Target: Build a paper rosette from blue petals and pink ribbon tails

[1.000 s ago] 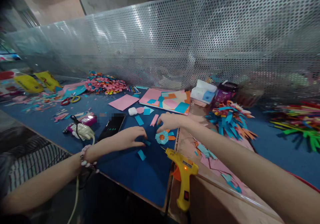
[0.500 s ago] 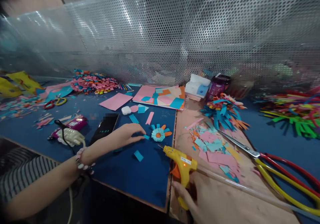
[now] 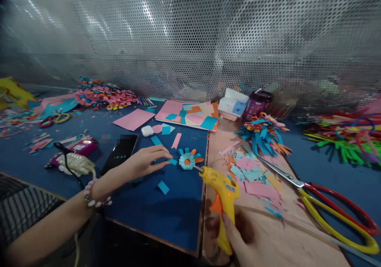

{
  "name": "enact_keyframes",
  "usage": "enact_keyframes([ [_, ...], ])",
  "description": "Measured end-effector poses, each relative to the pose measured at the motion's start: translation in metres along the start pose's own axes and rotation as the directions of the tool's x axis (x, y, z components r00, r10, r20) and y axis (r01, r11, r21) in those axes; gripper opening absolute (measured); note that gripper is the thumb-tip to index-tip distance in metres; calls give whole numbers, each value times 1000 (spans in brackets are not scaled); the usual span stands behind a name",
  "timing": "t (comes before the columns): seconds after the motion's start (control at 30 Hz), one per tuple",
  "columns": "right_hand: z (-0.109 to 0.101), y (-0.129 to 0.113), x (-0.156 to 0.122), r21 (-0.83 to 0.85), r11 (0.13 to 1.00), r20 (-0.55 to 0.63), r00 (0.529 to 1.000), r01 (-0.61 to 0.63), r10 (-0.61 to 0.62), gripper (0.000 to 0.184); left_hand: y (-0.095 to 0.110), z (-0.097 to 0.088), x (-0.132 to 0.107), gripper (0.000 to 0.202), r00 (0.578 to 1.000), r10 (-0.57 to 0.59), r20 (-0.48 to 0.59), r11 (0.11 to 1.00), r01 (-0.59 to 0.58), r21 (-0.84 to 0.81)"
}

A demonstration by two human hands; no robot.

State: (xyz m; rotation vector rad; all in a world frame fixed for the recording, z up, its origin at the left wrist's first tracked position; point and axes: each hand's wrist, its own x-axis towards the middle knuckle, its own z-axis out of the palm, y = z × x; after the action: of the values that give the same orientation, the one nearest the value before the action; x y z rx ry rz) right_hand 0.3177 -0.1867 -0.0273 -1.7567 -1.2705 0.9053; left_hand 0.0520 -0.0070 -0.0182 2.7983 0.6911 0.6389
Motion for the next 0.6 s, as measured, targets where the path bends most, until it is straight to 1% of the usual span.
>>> enact_keyframes([
  [0.03, 4, 3, -1, 183, 979, 55, 996, -84, 76, 29, 0, -1, 0, 22, 1000, -2, -5, 1000, 2, -6],
  [0.07, 8, 6, -1, 336, 929, 118, 986, -154, 120, 31, 0, -1, -1, 22, 1000, -6, -15, 1000, 5, -12],
  [0.1, 13, 10, 0, 437, 878, 169, 977, -196, 134, 34, -1, -1, -1, 22, 1000, -7, -29, 1000, 6, -17],
  [0.17, 22, 16, 2, 548, 804, 223, 967, -230, 125, 39, -2, -2, -2, 23, 998, -3, -58, 999, 1, -36],
  [0.23, 29, 15, 3, 630, 732, 253, 960, -260, 123, 41, -3, -2, -3, 23, 997, 2, -72, 998, -7, -61],
  [0.3, 32, 8, 1, 693, 658, 254, 954, -296, 161, 36, -2, -3, -5, 23, 997, 13, -82, 996, -20, -84],
  [0.33, 33, 3, 0, 733, 606, 252, 950, -310, 181, 33, -1, -4, -5, 23, 996, 17, -86, 995, -25, -93],
  [0.37, 34, -3, -2, 768, 556, 249, 949, -316, 196, 30, 1, -5, -5, 23, 996, 24, -90, 994, -33, -101],
  [0.4, 35, -8, -4, 789, 528, 242, 949, -314, 203, 28, 2, -5, -5, 23, 995, 32, -94, 993, -42, -110],
  [0.43, 36, -12, -5, 794, 526, 233, 952, -305, 200, 28, 4, -6, -5, 23, 995, 40, -96, 992, -51, -119],
  [0.5, 38, -17, -6, 782, 553, 221, 957, -288, 186, 31, 9, -8, -5, 22, 994, 51, -94, 989, -63, -136],
  [0.57, 41, -17, -6, 754, 589, 209, 956, -292, 206, 33, 13, -9, -4, 22, 994, 55, -90, 987, -68, -145],
  [0.6, 42, -16, -6, 735, 616, 181, 957, -284, 226, 33, 15, -9, -4, 21, 995, 55, -85, 987, -68, -146],
])
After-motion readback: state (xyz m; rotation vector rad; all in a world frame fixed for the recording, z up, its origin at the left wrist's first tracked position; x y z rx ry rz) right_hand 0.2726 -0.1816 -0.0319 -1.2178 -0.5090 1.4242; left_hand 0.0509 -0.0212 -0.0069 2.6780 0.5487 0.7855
